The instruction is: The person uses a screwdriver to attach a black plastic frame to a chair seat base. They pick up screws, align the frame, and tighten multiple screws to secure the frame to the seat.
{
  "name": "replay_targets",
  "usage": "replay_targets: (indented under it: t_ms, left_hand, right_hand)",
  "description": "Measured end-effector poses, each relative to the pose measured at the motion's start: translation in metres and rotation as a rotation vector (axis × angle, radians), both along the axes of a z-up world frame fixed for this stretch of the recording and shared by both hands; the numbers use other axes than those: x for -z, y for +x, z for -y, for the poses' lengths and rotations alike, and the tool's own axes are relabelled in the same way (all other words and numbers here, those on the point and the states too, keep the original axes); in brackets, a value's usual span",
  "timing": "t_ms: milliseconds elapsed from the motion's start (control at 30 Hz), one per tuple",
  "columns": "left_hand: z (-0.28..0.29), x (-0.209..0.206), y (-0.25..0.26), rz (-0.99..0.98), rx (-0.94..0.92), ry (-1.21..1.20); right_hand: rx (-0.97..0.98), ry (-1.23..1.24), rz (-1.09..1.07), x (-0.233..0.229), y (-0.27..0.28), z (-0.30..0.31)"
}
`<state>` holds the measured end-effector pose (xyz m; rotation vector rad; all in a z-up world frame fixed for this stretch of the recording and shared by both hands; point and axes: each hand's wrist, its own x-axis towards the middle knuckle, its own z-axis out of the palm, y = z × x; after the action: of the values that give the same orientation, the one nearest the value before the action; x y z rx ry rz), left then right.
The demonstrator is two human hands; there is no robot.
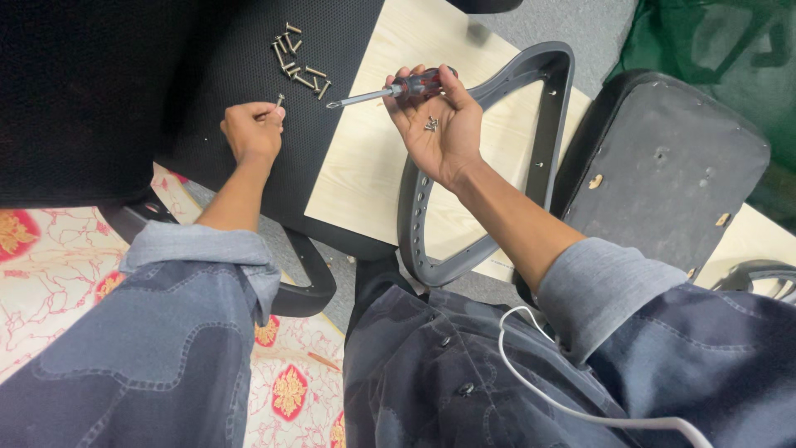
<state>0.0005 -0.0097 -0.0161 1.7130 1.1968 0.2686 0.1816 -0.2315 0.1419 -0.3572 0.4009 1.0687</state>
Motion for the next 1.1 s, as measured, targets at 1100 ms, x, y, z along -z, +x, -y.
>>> replay_targets:
  t_ms: [1100]
  left_hand:
    - [0.243,-0.29,0.046,0.448,0.425,-0.025]
  right_hand:
    - [0.288,-0.146,0.071,-0.06,-0.036,0.101]
